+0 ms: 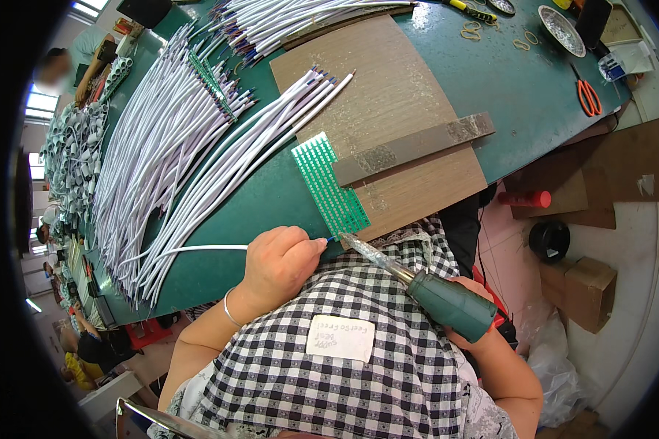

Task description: The person places wires onto a circuit board and solders their ends onto the board using a soldering tool.

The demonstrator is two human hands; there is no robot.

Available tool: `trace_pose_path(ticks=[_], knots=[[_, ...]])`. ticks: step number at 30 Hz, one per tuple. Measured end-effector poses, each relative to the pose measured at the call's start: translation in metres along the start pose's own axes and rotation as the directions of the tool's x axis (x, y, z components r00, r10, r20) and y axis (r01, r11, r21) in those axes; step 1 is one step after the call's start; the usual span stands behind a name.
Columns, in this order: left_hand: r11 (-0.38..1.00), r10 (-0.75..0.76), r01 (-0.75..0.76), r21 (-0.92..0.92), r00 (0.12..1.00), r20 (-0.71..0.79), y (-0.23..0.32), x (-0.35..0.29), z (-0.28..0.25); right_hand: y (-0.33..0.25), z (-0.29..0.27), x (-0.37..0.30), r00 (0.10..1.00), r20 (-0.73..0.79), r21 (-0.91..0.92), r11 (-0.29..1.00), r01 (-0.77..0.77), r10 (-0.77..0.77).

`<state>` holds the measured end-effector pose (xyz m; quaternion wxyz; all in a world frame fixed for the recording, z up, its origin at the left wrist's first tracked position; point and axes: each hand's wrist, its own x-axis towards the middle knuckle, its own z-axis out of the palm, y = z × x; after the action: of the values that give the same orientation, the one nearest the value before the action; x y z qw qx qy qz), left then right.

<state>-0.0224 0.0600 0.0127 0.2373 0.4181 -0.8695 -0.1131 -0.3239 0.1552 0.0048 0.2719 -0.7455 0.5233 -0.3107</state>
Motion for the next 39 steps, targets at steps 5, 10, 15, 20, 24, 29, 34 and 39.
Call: trace_pose_path(ticks=[5, 10, 15, 20, 24, 29, 34, 39], knots=[[1.0, 0.006, -0.006, 0.002, 1.0, -0.017, 0.0, 0.0, -0.001, -0.002, -0.002, 0.004, 0.999, 0.041, 0.081, 0.997, -0.019, 0.015], [1.0, 0.006, -0.006, 0.0, 1.0, -0.003, 0.0, 0.0, -0.002, -0.003, 0.0, 0.005, 0.999, 0.042, 0.035, 0.999, -0.025, 0.024], [1.0, 0.013, -0.013, 0.002, 1.0, 0.026, -0.001, 0.0, -0.002, -0.004, -0.002, 0.008, 0.999, 0.043, 0.047, 0.999, 0.009, -0.011], [1.0, 0.02, -0.02, 0.0, 1.0, 0.015, -0.002, 0.0, -0.003, -0.008, -0.007, 0.012, 0.994, 0.112, 0.053, 0.999, 0.002, -0.008], [1.0, 0.024, -0.024, -0.001, 0.999, 0.038, -0.002, 0.0, -0.003, -0.006, -0.01, 0.016, 0.983, 0.138, 0.045, 0.992, 0.117, -0.122], [1.0, 0.022, -0.022, -0.01, 1.0, 0.018, -0.002, 0.001, -0.003, -0.005, -0.009, 0.012, 0.976, 0.136, -0.065, 0.982, 0.177, -0.167], [1.0, 0.018, -0.018, -0.024, 1.0, 0.009, -0.001, 0.003, -0.003, -0.007, -0.007, 0.009, 0.993, 0.113, 0.104, 0.995, 0.003, -0.015], [1.0, 0.003, -0.002, -0.015, 0.999, 0.038, -0.001, 0.002, -0.003, -0.008, -0.01, 0.012, 0.988, 0.154, 0.121, 0.993, 0.001, -0.02]])
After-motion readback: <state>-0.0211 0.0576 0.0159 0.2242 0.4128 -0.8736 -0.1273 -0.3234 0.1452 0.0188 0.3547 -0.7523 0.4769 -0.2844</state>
